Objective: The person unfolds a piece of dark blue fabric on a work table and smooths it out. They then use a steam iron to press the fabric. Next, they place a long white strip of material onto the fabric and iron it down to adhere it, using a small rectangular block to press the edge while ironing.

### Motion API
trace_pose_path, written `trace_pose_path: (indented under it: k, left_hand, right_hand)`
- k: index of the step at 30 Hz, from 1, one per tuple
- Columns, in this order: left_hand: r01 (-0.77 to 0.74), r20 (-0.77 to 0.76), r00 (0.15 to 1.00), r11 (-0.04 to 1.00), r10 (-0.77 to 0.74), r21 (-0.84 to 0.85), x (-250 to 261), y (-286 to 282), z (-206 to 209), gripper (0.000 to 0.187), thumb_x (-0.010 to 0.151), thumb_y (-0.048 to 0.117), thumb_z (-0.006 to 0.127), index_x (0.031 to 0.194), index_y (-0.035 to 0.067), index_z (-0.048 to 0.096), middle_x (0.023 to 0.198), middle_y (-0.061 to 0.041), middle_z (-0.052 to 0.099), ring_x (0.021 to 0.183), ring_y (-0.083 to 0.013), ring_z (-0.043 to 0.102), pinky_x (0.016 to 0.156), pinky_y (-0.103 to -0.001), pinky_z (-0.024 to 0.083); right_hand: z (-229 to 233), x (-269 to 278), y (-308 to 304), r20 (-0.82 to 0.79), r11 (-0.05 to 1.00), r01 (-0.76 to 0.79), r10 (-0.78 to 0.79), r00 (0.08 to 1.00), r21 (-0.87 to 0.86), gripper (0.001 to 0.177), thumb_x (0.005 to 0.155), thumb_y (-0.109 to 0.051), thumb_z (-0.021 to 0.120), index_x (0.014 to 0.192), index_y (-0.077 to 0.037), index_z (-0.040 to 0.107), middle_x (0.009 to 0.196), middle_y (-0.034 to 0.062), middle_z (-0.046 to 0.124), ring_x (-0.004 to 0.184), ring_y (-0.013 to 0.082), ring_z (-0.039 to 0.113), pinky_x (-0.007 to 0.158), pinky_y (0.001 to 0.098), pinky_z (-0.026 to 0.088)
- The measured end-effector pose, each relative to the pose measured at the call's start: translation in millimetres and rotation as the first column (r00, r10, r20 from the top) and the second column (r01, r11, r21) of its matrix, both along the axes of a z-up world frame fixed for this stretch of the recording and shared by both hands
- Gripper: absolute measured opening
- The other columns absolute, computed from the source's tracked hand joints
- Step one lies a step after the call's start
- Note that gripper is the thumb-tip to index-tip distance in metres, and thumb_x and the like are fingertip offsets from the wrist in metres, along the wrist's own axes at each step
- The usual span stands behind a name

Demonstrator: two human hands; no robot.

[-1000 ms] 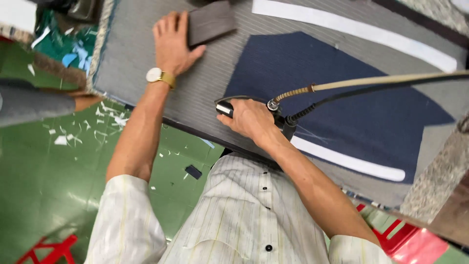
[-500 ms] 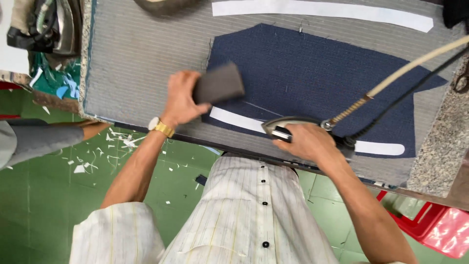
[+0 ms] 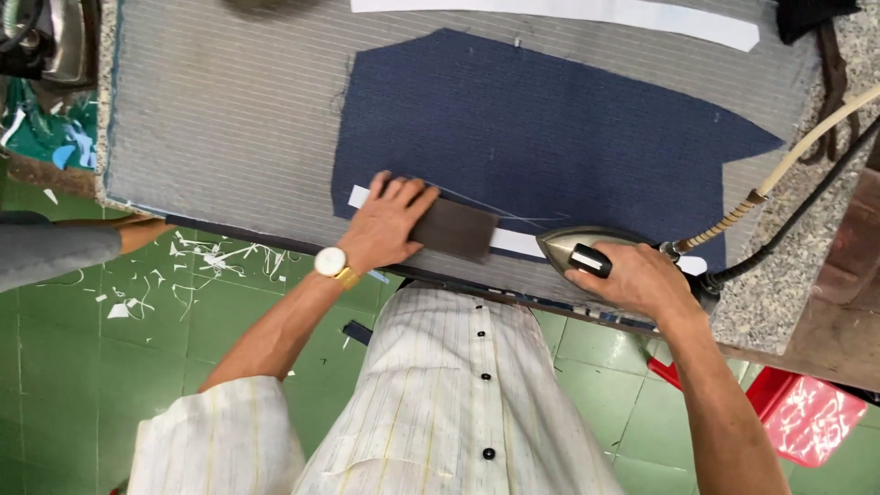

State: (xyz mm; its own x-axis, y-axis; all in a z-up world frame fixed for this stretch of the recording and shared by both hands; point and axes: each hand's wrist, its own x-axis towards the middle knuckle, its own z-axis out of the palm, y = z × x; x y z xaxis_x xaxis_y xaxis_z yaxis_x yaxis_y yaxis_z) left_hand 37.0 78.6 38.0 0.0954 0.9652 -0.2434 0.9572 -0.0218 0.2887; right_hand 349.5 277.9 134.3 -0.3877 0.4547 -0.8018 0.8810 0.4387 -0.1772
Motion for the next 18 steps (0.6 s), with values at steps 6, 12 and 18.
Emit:
trace_pose_path:
  k: [6, 12, 18]
  left_hand:
    - [-0.133, -0.349, 0.934, 0.980, 0.074, -0.148, -24, -19, -6, 0.096, 0.066, 0.027, 0.085, 0.153, 0.019, 0.044, 0.143, -0.007, 0.047, 0.135, -0.0311, 0.040, 0.116, -0.055, 0.023]
    - [-0.262, -0.426, 0.895, 0.928, 0.131, -0.265, -20, -14, -8, 0.108, 0.061, 0.022, 0.094, 0.154, 0.012, 0.040, 0.151, -0.017, 0.041, 0.141, -0.0456, 0.036, 0.101, -0.051, 0.049]
    - [-0.276, -0.521, 0.846, 0.931, 0.117, -0.239, -19, -15, -12, 0.089, 0.075, 0.015, 0.076, 0.156, 0.016, 0.040, 0.151, -0.013, 0.042, 0.141, -0.0403, 0.039, 0.092, -0.041, 0.057]
  right_hand:
    - [8, 0, -4, -0.076, 0.999, 0.003, -0.007, 0.997, -0.046, 0.037, 0.090, -0.052, 0.070, 0.105, -0.019, 0.077, 0.084, 0.0109, 0.081, 0.083, 0.0307, 0.079, 0.076, 0.0388, 0.059]
    - [37, -51, -12, -0.257, 0.981, -0.145, 0.109, 0.960, -0.129, 0.054, 0.089, -0.055, 0.065, 0.116, -0.010, 0.074, 0.102, 0.0213, 0.078, 0.104, 0.0402, 0.073, 0.089, 0.0492, 0.058]
    - [-31, -63, -32, -0.493, 0.961, -0.264, 0.190, 0.849, -0.086, 0.072, 0.085, -0.072, 0.060, 0.111, -0.007, 0.075, 0.095, 0.0197, 0.077, 0.099, 0.0382, 0.074, 0.087, 0.0501, 0.059]
